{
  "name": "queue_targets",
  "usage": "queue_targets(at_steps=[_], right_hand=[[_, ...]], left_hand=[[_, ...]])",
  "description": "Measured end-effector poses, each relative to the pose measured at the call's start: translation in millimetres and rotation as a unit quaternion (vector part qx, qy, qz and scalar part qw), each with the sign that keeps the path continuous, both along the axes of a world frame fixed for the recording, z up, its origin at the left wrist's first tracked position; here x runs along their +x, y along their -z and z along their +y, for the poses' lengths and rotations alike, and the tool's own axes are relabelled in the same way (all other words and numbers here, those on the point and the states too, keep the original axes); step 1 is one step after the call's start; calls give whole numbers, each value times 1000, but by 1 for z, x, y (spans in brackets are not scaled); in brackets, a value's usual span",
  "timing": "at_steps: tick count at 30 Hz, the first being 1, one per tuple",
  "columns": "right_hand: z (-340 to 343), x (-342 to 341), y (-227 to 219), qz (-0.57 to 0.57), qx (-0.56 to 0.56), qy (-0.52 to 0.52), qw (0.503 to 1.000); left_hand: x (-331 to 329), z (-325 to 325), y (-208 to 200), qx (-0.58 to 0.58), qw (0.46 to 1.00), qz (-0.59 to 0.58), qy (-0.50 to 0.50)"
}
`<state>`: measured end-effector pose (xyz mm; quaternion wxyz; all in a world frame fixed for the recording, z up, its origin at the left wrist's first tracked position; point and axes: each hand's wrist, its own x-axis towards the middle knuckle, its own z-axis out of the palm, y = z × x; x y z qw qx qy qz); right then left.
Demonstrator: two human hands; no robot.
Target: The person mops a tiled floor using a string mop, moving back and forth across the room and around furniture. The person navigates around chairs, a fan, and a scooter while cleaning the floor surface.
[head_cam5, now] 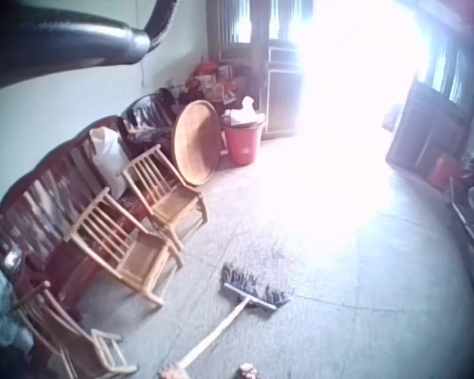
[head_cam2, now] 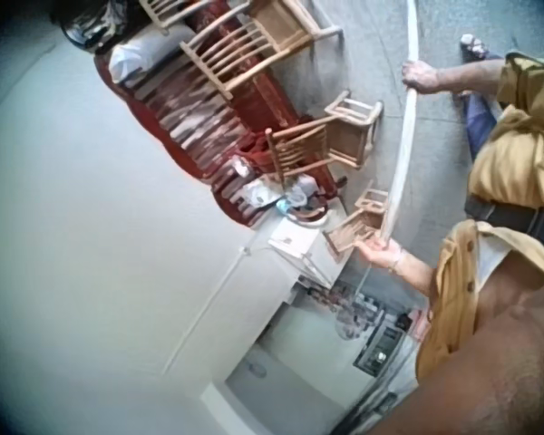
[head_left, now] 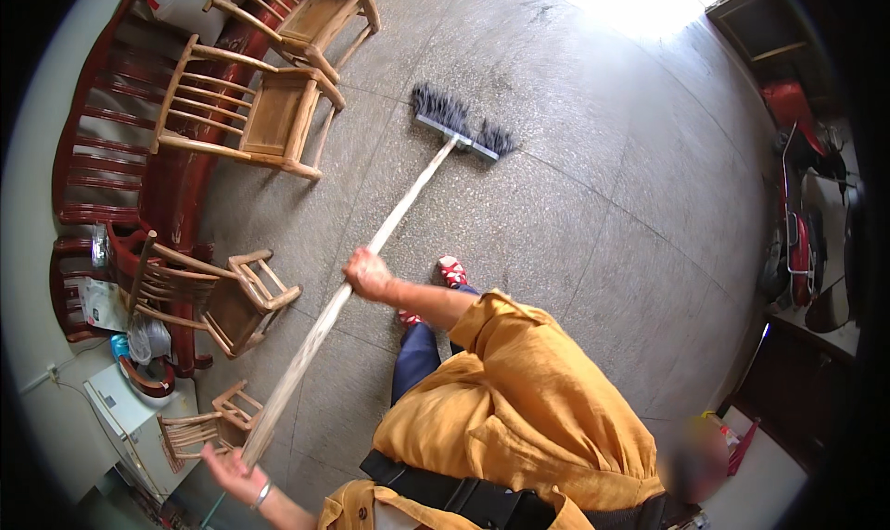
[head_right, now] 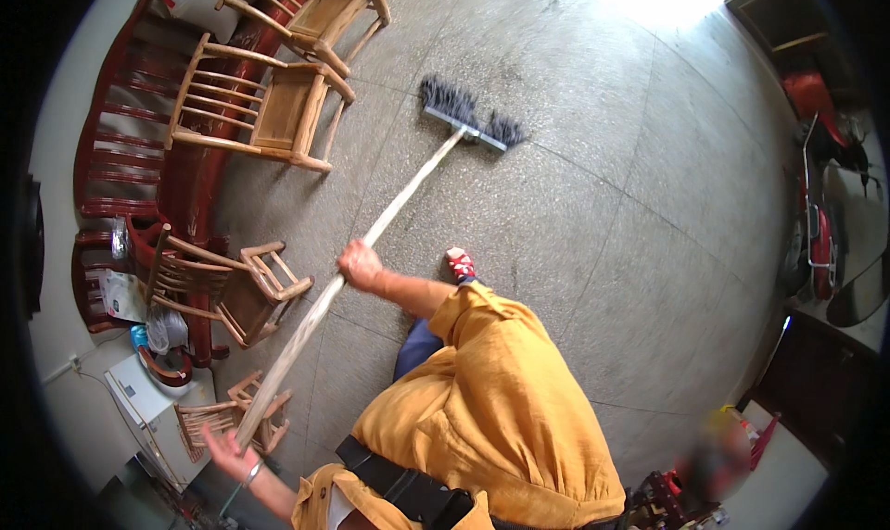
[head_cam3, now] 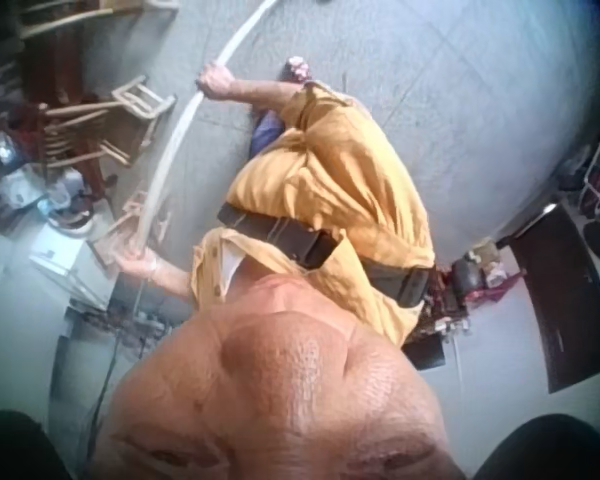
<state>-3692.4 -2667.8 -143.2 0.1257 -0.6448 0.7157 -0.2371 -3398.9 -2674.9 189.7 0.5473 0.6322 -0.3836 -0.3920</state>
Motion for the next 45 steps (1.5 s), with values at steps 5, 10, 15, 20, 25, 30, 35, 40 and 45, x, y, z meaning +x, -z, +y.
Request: queue_targets(at_steps=[5, 10, 15, 20, 25, 30, 35, 40, 45], right_hand=[[-5, 121, -58, -140, -44, -126, 981], [-24, 160, -83, -194, 28, -182, 964], [-31, 154, -78, -216, 17, -168, 962], [-21, 69, -82, -229, -63, -47, 970], [37, -54, -81, -209, -58, 129, 968], [132, -135, -60, -159, -131, 328, 922], [238, -171, -11, -110, -68, 517, 846], [326, -154, 33, -73, -14, 660, 747], [367, -148, 53, -20, -37, 764, 643]], left_hand=[[123, -3, -89, -107, 989, -94, -32], [128, -28, -115, -123, 986, -102, -41], [103, -47, -119, -137, 982, -122, -44], [-5, -69, -139, -141, 980, -101, 95], [-142, -103, -104, -124, 965, -38, 226], [-280, -100, -66, -36, 904, 51, 423], [-419, -61, 11, 41, 802, 56, 594], [-519, 15, 67, 151, 692, 60, 703], [-595, 76, 88, 171, 553, 93, 810]])
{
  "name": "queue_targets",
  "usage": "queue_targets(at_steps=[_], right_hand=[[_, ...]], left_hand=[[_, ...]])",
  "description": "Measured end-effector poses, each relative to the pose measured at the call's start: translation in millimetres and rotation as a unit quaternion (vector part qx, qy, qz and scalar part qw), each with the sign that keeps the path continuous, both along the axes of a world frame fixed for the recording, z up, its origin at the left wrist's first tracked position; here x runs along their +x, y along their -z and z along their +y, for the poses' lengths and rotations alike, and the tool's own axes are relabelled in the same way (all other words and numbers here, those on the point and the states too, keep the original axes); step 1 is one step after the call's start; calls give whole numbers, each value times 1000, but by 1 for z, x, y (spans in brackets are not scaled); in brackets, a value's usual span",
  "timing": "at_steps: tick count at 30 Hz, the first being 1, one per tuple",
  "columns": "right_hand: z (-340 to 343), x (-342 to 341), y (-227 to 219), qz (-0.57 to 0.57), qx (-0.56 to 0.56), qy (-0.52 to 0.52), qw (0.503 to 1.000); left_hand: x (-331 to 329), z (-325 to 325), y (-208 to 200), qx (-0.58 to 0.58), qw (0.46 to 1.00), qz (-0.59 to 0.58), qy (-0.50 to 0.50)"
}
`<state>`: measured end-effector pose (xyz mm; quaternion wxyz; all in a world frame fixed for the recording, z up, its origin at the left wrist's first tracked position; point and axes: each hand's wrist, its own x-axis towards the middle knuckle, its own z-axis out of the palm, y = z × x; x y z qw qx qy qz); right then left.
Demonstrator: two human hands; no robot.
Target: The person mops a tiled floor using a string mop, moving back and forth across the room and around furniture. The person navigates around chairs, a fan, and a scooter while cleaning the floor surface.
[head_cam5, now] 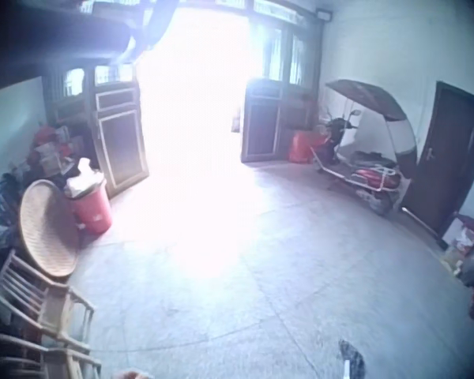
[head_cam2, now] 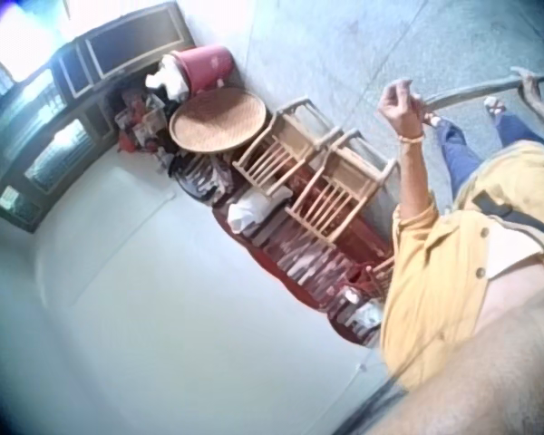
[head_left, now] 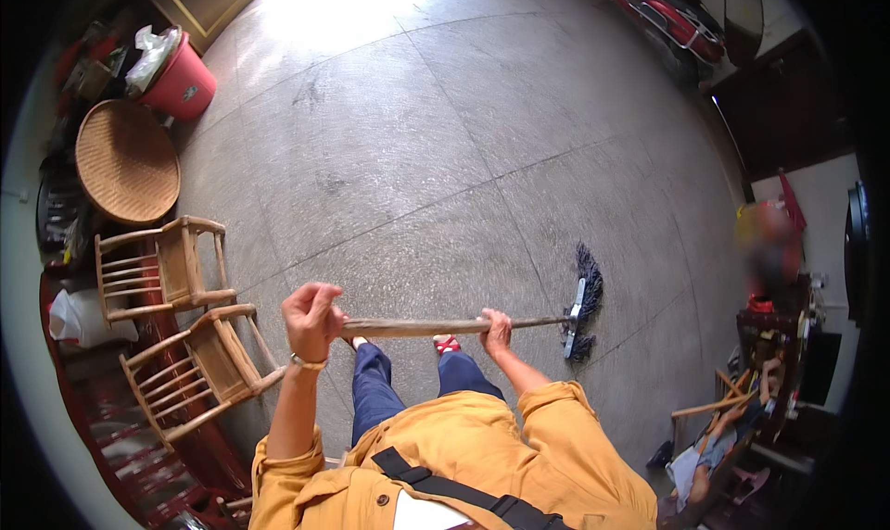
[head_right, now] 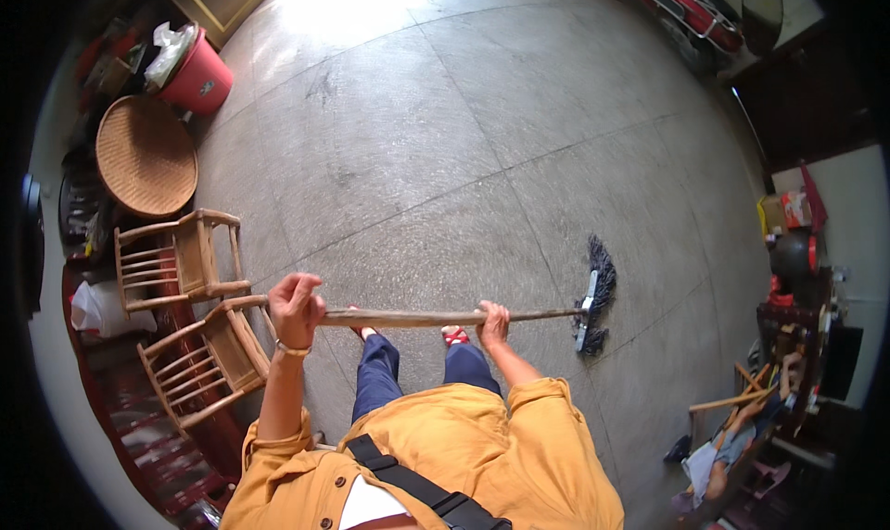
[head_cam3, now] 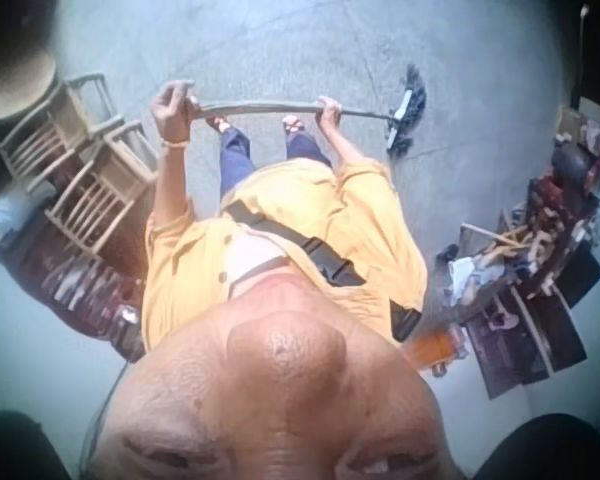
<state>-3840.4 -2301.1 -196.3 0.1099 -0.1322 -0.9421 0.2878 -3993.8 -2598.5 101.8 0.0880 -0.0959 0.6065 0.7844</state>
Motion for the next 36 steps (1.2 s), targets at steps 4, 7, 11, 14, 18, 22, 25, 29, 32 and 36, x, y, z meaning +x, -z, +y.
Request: queue_targets(at_steps=[4, 7, 11, 14, 18, 22, 25, 29, 32, 36], right_hand=[[-5, -23, 37, 10, 52, 7, 999], [-64, -72, 14, 10, 5, 60, 998], [-182, -139, 1, -1, -1, 23, 1000], [-298, -184, -25, 22, -23, -34, 999], [-453, -228, -70, 9, -110, -188, 976], [-572, -237, -98, -10, -145, -337, 930], [-642, -237, -102, -14, -159, -484, 861], [-676, -267, -98, -42, -97, -617, 780], [-684, -281, -103, -67, -96, -644, 756], [-684, -290, -81, -16, -132, -619, 774]], left_hand=[[-39, -13, 12, 26, 998, 33, 47], [-59, -71, 14, 17, 998, 39, 37], [-95, -192, -1, 18, 995, 91, -26], [-104, -303, -32, -24, 986, 139, -88], [-53, -447, -101, -71, 959, 153, -230], [25, -484, -161, -194, 865, 104, -450], [73, -456, -187, -276, 783, 98, -549], [97, -472, -174, -325, 740, 57, -586], [89, -460, -168, -429, 670, 18, -606], [60, -465, -177, -424, 679, -2, -600]])
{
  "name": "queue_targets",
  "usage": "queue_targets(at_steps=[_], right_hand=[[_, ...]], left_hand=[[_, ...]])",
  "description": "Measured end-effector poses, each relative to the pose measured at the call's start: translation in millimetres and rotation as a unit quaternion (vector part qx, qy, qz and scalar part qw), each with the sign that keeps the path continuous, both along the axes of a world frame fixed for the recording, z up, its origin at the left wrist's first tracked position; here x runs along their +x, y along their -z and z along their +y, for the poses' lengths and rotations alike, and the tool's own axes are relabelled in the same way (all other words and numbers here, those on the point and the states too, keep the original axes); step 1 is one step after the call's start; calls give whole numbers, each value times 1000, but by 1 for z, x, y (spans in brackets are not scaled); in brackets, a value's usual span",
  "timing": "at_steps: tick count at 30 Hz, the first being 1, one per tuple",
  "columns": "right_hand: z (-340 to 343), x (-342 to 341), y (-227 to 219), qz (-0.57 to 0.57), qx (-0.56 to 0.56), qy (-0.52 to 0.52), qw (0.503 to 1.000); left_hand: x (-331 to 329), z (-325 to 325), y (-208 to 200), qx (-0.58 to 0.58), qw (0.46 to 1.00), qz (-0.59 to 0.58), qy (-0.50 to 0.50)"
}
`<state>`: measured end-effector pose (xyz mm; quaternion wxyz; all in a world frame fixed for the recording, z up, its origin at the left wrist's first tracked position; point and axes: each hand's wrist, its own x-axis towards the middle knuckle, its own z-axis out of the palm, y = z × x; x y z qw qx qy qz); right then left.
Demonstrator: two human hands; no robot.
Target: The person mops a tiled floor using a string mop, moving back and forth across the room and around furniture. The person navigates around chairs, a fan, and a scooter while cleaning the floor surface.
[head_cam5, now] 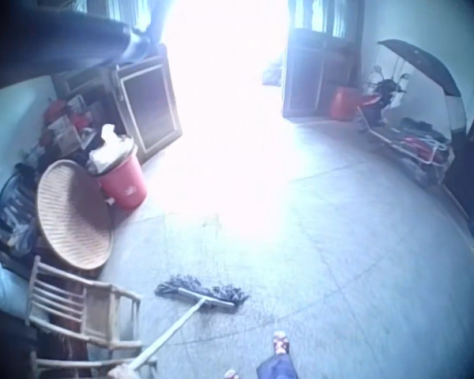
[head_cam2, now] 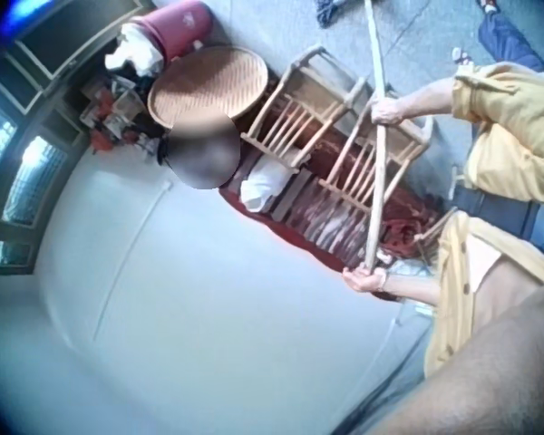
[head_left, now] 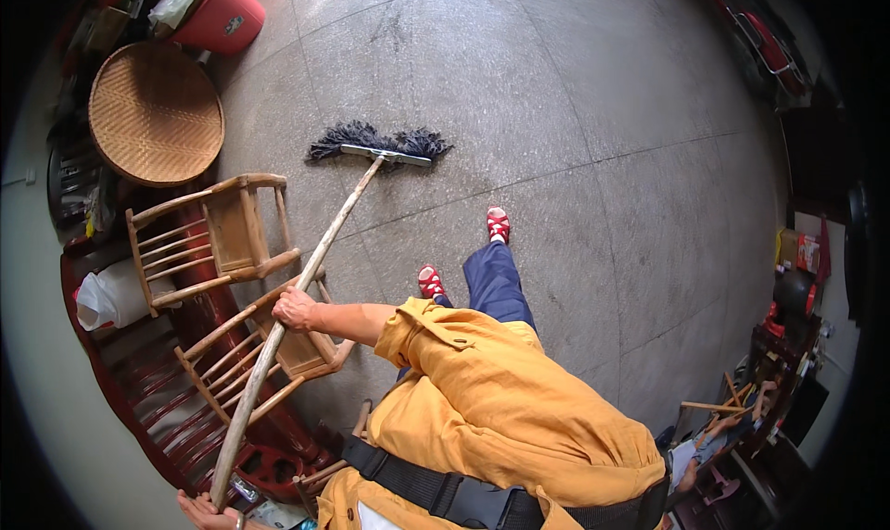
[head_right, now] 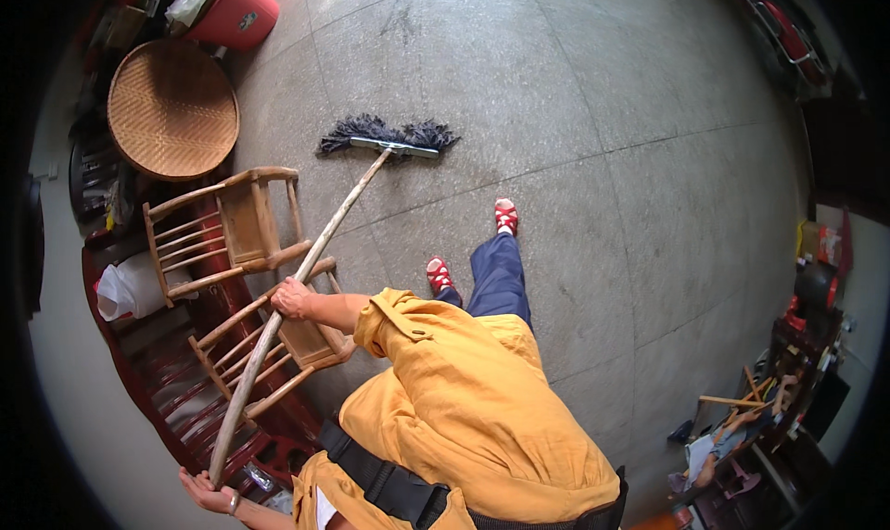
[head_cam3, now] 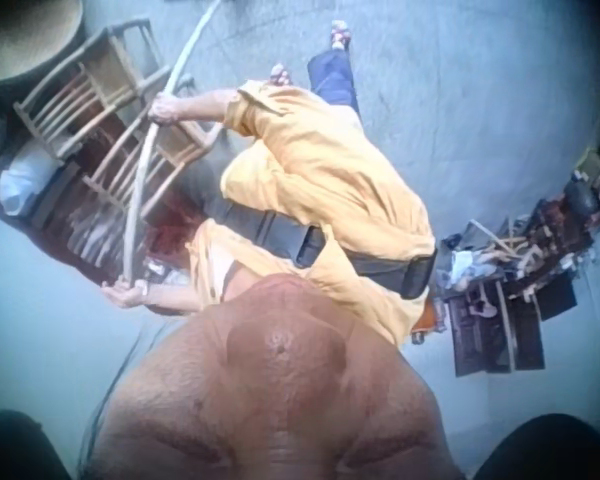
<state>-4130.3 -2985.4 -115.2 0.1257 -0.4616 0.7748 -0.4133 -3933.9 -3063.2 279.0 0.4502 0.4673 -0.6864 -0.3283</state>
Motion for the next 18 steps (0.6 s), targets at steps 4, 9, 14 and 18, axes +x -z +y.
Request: queue_targets(at_steps=[4, 9, 14, 18], right_hand=[[64, -49, -14, -13, -7, 32, 999], [195, -127, -27, -28, -31, 199, 979], [349, -199, -3, 9, -28, 361, 932], [498, -240, 64, 47, 38, 453, 889]], left_hand=[[-59, 35, -11, 9, 998, 3, 58], [-173, 71, 4, 25, 976, -5, 215], [-300, 153, 60, 173, 898, 75, 397], [-405, 266, 147, 358, 816, 31, 453]])
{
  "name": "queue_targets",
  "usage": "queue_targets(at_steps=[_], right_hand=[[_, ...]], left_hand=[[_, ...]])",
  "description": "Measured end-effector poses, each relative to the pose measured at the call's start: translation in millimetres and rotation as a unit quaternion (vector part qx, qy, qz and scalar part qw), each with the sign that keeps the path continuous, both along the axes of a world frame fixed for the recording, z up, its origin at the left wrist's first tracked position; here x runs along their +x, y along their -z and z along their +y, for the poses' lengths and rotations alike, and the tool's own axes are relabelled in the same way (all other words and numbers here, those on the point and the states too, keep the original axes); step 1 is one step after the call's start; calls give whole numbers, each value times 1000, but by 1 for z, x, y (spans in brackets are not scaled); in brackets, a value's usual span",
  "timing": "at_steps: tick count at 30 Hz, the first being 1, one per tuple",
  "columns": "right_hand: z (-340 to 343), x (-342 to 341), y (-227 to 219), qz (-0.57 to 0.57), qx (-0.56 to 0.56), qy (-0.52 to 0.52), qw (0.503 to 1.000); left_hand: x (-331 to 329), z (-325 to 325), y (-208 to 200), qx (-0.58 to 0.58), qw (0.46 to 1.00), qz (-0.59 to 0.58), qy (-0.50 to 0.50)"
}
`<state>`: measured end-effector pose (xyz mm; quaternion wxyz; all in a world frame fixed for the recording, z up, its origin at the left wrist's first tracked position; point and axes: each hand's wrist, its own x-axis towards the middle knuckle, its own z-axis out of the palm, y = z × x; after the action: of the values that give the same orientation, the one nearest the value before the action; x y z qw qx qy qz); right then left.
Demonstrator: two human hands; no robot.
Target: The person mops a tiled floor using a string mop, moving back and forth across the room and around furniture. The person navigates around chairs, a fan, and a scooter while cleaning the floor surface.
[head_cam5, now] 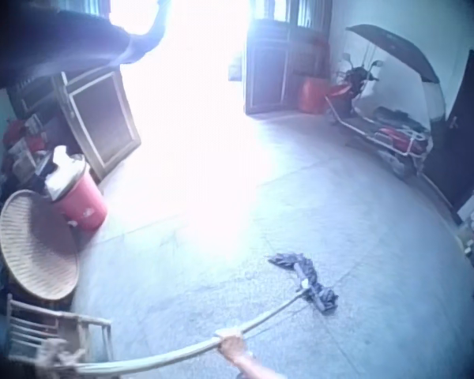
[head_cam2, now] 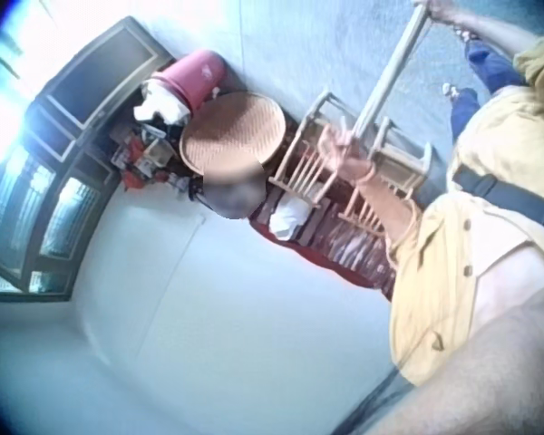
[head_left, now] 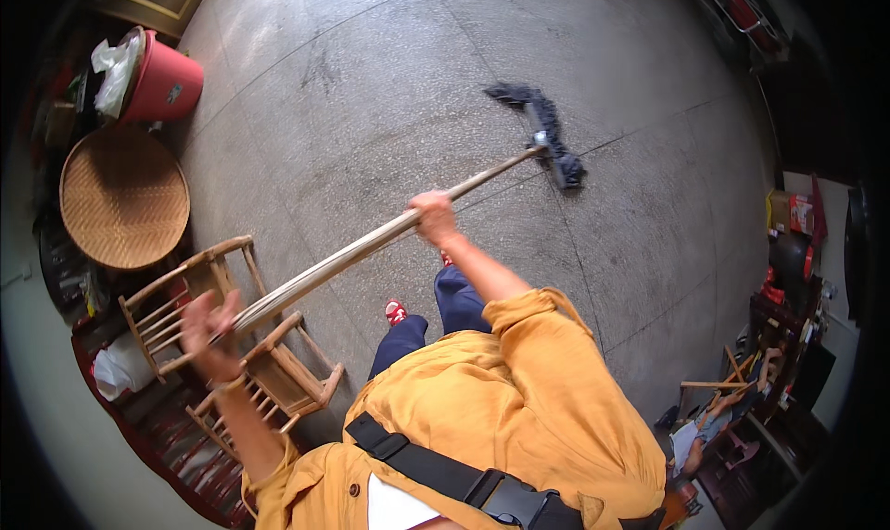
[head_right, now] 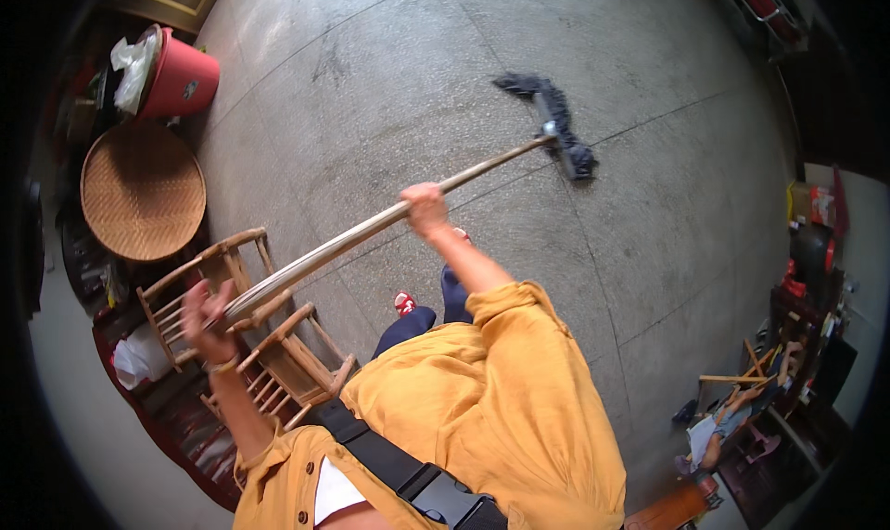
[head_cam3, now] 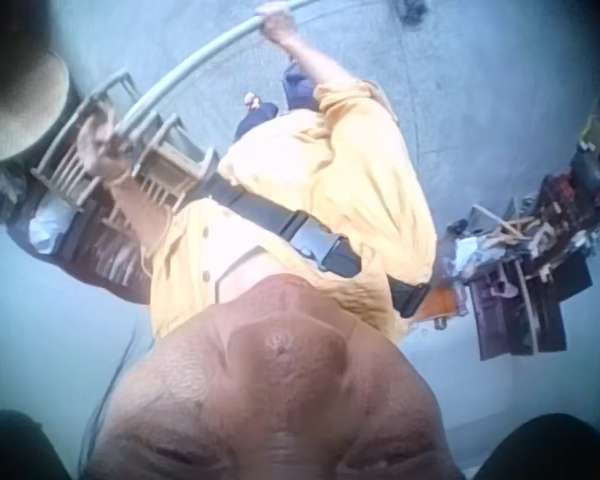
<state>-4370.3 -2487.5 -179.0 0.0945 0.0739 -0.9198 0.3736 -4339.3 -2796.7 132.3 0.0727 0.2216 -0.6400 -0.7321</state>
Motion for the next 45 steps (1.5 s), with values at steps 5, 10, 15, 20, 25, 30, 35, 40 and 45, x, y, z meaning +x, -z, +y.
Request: queue_targets(at_steps=[5, 10, 15, 20, 25, 30, 35, 40, 45], right_hand=[[192, 17, 82, -122, 139, 146, 972], [261, 38, 83, -254, 153, 266, 917], [186, 28, 58, -265, 247, 200, 910], [39, 7, 75, -71, 161, 125, 976], [-189, -5, 21, -96, 110, -15, 989], [-413, 45, 3, -77, 37, -209, 974], [-558, 109, -38, 23, -67, -399, 914], [-634, 111, -64, -27, 59, -592, 803], [-656, 84, -69, -64, 89, -642, 759]], left_hand=[[-26, 149, 89, 68, 959, -165, 220], [-5, 210, 105, 160, 927, -149, 306], [-24, 137, 88, 132, 931, -143, 310], [-38, -11, 51, 35, 958, -84, 272], [13, -196, -5, -83, 981, -107, 139], [152, -332, -72, -132, 985, -103, -38], [289, -353, -117, -148, 951, -112, -248], [334, -330, -118, -140, 914, -137, -355], [305, -333, -106, -198, 856, -126, -460]])
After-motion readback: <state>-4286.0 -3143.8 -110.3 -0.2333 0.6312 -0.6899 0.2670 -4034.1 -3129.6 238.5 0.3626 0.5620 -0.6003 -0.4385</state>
